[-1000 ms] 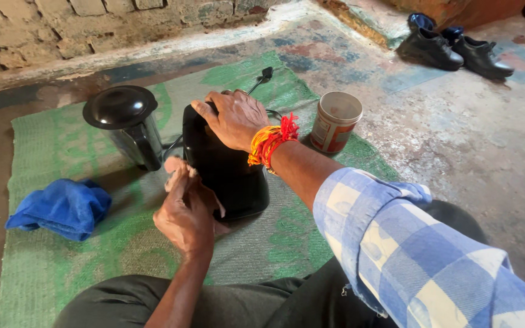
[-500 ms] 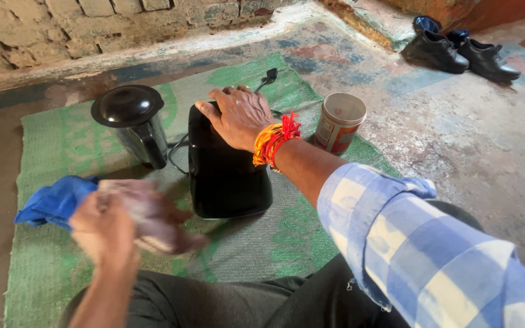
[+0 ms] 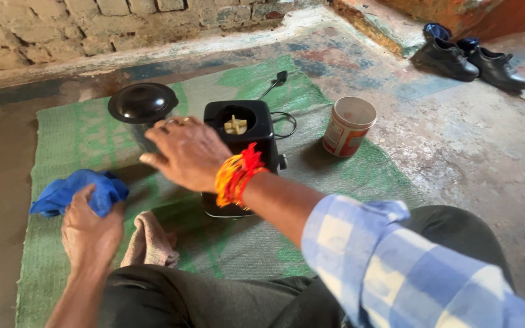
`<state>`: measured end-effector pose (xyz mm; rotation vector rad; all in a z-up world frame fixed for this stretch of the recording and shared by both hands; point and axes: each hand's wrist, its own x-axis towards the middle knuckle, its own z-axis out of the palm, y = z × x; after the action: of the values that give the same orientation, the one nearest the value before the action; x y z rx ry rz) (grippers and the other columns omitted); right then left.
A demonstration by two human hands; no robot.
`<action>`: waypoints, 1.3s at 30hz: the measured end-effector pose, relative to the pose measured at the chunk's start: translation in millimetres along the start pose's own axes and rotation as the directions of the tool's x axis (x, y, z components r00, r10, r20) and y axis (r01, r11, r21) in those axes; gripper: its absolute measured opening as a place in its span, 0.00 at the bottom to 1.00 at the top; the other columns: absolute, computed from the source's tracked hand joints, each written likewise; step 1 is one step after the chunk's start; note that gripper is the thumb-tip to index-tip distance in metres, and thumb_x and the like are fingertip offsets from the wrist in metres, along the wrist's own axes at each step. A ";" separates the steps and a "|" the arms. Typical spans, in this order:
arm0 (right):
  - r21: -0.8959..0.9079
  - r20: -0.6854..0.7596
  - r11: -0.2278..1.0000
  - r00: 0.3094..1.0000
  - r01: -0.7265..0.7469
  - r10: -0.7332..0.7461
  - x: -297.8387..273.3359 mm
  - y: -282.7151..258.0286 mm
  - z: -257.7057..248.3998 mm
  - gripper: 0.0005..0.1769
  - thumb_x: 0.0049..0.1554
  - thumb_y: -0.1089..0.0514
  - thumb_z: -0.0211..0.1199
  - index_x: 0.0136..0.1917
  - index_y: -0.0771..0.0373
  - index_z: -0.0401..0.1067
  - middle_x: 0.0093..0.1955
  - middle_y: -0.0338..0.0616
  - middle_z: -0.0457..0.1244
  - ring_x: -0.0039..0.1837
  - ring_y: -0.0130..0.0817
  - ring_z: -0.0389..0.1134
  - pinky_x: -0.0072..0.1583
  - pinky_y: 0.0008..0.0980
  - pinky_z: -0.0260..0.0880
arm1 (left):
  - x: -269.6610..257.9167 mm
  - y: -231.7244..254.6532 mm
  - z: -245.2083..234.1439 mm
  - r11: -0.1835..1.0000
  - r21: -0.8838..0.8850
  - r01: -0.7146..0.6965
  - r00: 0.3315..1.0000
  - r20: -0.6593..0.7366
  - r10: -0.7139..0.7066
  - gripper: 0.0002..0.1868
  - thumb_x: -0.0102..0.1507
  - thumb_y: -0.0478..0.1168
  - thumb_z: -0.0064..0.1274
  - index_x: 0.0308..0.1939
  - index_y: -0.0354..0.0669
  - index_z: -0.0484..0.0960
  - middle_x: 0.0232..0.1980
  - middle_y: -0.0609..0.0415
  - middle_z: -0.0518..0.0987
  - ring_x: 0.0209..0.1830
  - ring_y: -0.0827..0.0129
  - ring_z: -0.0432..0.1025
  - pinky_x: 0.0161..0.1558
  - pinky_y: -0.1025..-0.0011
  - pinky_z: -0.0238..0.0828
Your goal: The person wipes the exterior of a black blender base with a pink cloth and then a blue cloth. The person sits on a green mat on the floor and uses both hands to rub the surface of the appliance.
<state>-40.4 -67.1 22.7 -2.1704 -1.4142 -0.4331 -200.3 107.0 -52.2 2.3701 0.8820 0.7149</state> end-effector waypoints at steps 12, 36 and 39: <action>0.057 0.120 0.994 0.989 -0.092 0.084 24.0 -32.0 108.3 0.35 0.61 0.35 0.57 0.72 0.59 0.63 0.78 0.59 0.54 0.80 0.59 0.52 0.77 0.53 0.49 | 50.9 -56.4 -31.6 0.989 0.137 0.063 0.997 -0.044 -0.057 0.43 0.59 0.47 0.66 0.75 0.37 0.70 0.65 0.30 0.74 0.66 0.37 0.67 0.66 0.45 0.60; 0.086 0.333 0.987 0.938 -0.135 0.099 109.5 -55.8 274.6 0.44 0.47 0.50 0.69 0.74 0.54 0.58 0.79 0.54 0.51 0.76 0.56 0.56 0.68 0.50 0.62 | 156.6 -170.4 33.7 0.974 0.219 0.059 0.972 0.210 -0.106 0.37 0.60 0.57 0.61 0.70 0.50 0.75 0.62 0.36 0.79 0.65 0.42 0.72 0.63 0.49 0.67; 0.091 0.323 0.980 0.936 -0.179 0.141 112.7 -62.1 287.8 0.41 0.48 0.51 0.69 0.73 0.51 0.60 0.78 0.53 0.53 0.75 0.59 0.56 0.68 0.55 0.60 | 162.8 -176.5 40.9 0.959 0.283 0.029 0.981 0.176 -0.082 0.39 0.55 0.55 0.66 0.69 0.50 0.76 0.59 0.33 0.77 0.59 0.39 0.72 0.58 0.48 0.69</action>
<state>-54.3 202.9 -139.5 -2.3069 -1.3674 0.0620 -145.3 326.4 -142.6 2.5940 1.0192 0.3564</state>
